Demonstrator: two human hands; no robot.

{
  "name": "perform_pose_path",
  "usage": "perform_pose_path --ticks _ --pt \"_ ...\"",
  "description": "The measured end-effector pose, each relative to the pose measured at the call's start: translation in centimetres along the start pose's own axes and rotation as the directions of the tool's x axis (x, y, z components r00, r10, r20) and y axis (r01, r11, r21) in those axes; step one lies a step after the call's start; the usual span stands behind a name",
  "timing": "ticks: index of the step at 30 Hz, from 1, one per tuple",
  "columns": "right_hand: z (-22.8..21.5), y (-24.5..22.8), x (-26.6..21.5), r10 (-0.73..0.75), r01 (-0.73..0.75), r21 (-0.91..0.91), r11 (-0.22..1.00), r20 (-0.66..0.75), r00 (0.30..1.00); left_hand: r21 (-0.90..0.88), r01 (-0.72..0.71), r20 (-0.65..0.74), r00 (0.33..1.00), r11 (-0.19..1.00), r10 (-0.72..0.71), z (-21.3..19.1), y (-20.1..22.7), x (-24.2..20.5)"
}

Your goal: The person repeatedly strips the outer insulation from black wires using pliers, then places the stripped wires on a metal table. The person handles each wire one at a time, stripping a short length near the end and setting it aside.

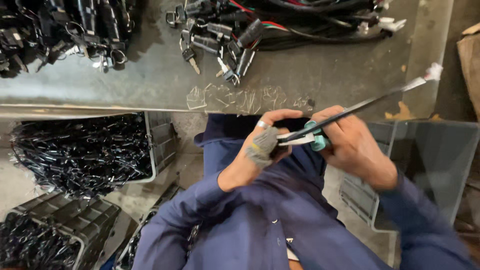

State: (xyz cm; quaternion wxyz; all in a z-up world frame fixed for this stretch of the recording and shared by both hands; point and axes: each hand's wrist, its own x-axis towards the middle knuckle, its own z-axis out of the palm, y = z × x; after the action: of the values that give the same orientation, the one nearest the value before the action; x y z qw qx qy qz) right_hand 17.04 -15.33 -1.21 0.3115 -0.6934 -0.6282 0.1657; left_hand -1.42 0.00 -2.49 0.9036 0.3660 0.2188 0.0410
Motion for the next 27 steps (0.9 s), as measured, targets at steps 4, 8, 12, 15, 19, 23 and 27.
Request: perform_pose_path --ticks 4,8,12,15,19,23,27 --pt "0.8 -1.8 -1.1 0.211 -0.212 0.097 0.972 0.018 0.977 0.613 -0.416 0.211 0.905 0.672 0.368 -1.0 0.0 0.8" --pt "4.0 -0.1 -3.4 0.327 -0.331 0.059 0.942 0.069 0.942 0.844 -0.304 0.184 0.938 0.442 0.294 -1.9 -1.1 1.5" --pt "5.8 2.2 -5.4 0.335 -0.321 -0.158 0.934 0.074 0.939 0.856 -0.177 0.085 0.975 0.486 0.205 -1.9 -1.7 1.9" --pt "6.4 3.1 -6.3 0.289 -0.277 -0.176 0.945 0.046 0.956 0.747 0.036 -0.036 0.999 0.664 -0.014 -1.9 -1.7 2.2" --pt "7.1 4.7 -7.1 0.182 -0.179 -0.036 0.983 0.083 0.98 0.68 -0.07 0.054 0.998 0.73 0.045 -2.6 -1.6 2.3" --pt "8.2 6.7 -7.0 0.265 -0.283 0.076 0.956 0.188 0.946 0.757 -0.082 0.063 0.997 0.649 0.052 -2.9 -1.9 2.4" --pt "9.3 5.8 -7.1 0.341 -0.342 0.021 0.939 0.052 0.939 0.983 -0.035 -0.019 0.958 0.183 0.285 -2.0 -3.4 1.8"
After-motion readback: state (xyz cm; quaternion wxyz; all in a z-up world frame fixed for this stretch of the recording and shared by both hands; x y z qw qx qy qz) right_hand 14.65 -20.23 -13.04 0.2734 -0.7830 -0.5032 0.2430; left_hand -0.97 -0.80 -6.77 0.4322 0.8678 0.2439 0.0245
